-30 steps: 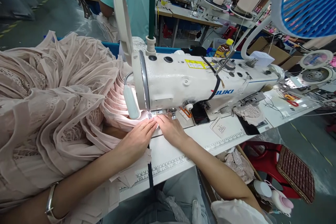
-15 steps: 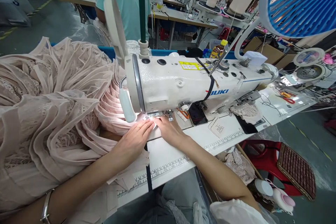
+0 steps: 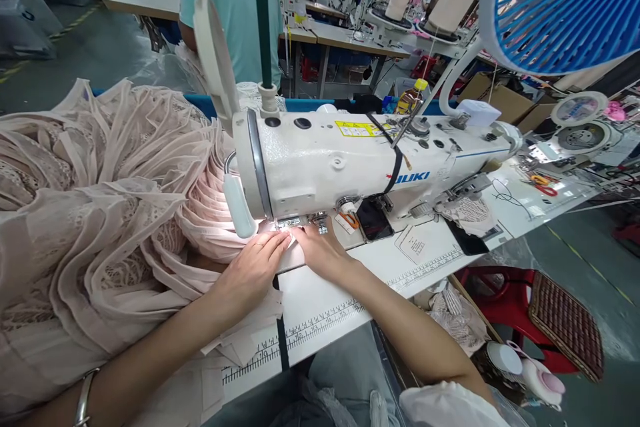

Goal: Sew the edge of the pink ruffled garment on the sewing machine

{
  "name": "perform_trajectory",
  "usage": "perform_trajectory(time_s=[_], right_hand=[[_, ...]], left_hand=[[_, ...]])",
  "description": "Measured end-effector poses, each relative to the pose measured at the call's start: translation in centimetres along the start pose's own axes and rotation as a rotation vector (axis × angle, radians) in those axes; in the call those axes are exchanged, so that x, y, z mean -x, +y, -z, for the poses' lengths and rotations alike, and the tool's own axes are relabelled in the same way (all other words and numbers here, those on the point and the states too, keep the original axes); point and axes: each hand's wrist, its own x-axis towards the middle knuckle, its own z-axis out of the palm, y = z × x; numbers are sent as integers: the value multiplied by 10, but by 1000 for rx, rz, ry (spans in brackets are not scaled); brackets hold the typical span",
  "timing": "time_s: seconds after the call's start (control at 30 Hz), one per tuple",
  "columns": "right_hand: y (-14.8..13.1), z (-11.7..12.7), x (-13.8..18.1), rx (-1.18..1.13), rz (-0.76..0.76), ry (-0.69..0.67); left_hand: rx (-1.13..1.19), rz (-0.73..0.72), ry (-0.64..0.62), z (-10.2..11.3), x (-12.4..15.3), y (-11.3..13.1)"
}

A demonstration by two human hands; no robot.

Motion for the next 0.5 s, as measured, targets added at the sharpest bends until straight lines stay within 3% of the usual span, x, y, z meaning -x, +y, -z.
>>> perform_trajectory(time_s=[0.17,0.37,0.5], right_hand=[[-3,-2,-2,7,-9,32],[1,-8,-2,-214,-56,171],[5,-14,2,-260,-9,189]], left_hand=[[-90,-44,48,9,-1,1],[-87,-9,-98,25,-2,-13],[25,16,-131,26,2,-22]])
